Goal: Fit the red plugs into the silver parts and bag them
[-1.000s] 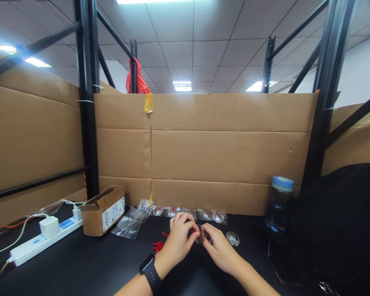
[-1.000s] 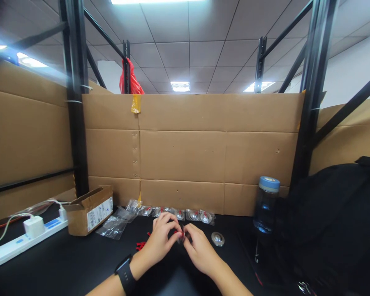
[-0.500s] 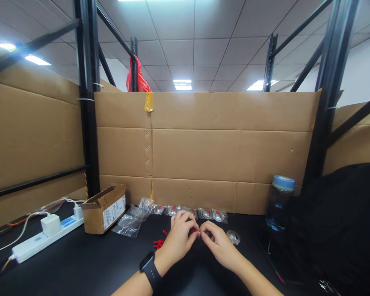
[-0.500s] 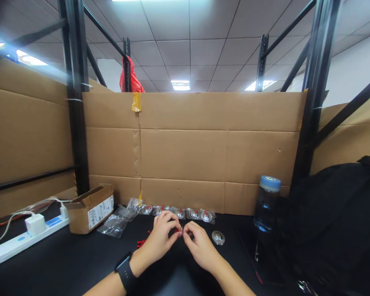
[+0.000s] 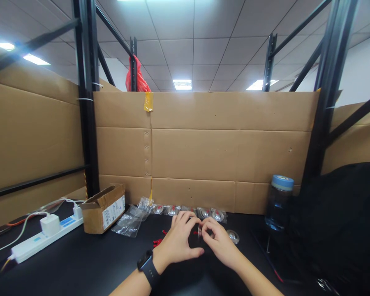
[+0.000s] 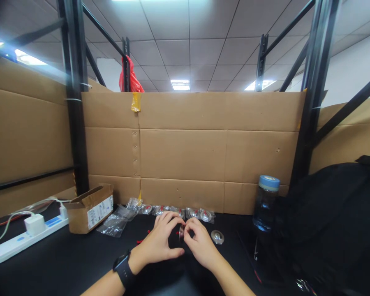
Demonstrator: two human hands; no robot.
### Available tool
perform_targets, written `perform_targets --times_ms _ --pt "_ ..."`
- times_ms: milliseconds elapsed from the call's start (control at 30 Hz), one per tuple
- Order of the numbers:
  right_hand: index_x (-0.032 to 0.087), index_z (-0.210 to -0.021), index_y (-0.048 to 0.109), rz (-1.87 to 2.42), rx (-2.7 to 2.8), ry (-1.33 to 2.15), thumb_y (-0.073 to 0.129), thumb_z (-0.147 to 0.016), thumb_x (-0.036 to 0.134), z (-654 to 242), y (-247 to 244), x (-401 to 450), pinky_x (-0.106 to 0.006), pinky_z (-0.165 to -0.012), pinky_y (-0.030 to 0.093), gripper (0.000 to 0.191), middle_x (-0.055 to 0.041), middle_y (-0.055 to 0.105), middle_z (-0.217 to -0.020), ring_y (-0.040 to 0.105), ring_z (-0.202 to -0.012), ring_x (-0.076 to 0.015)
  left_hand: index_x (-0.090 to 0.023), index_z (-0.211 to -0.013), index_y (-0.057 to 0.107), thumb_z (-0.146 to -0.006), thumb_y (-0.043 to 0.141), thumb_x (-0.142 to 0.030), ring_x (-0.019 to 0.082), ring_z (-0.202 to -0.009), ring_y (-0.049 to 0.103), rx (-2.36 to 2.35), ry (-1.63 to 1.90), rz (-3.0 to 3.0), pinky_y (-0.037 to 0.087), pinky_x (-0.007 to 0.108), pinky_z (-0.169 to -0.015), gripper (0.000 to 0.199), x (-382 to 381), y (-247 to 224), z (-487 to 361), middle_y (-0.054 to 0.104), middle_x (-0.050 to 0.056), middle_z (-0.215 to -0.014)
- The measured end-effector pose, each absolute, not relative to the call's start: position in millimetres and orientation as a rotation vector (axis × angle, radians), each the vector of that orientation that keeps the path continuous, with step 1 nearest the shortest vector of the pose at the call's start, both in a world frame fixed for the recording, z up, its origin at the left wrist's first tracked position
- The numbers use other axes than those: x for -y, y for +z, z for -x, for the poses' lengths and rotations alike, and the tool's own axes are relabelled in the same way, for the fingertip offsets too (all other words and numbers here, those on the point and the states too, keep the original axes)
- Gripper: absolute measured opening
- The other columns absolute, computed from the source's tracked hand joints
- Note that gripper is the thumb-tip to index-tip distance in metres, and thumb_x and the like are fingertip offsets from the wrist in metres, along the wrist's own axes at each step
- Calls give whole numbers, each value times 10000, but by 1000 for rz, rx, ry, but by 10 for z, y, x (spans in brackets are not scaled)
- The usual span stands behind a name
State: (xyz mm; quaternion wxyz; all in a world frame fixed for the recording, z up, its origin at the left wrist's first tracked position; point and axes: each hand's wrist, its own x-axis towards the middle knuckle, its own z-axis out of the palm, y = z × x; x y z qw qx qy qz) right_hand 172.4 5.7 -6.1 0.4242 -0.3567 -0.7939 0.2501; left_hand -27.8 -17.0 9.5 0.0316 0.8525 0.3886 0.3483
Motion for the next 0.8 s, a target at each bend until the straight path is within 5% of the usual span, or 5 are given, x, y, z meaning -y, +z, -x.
perform_targets --times_ms 167,800 --pt "195 -738 596 942 1989 636 559 -856 213 -1711 -76 -60 -265 -651 445 125 -48 610 -971 583 -845 -190 -306 -1190 588 -677 839 -312 289 -1204 471 -1219 1064 -2626 367 436 -1009 571 186 88 246 574 53 -1247" --pt "192 -681 575 967 2002 548 560 -786 134 -1718 -42 -44 -265 -684 444 121 -37 605 -975 590 -884 -187 -304 -1120 640 -615 874 -334 285 -1175 493 -1217 1090 -2597 359 435 -1019 557 180 97 220 602 39 -1200"
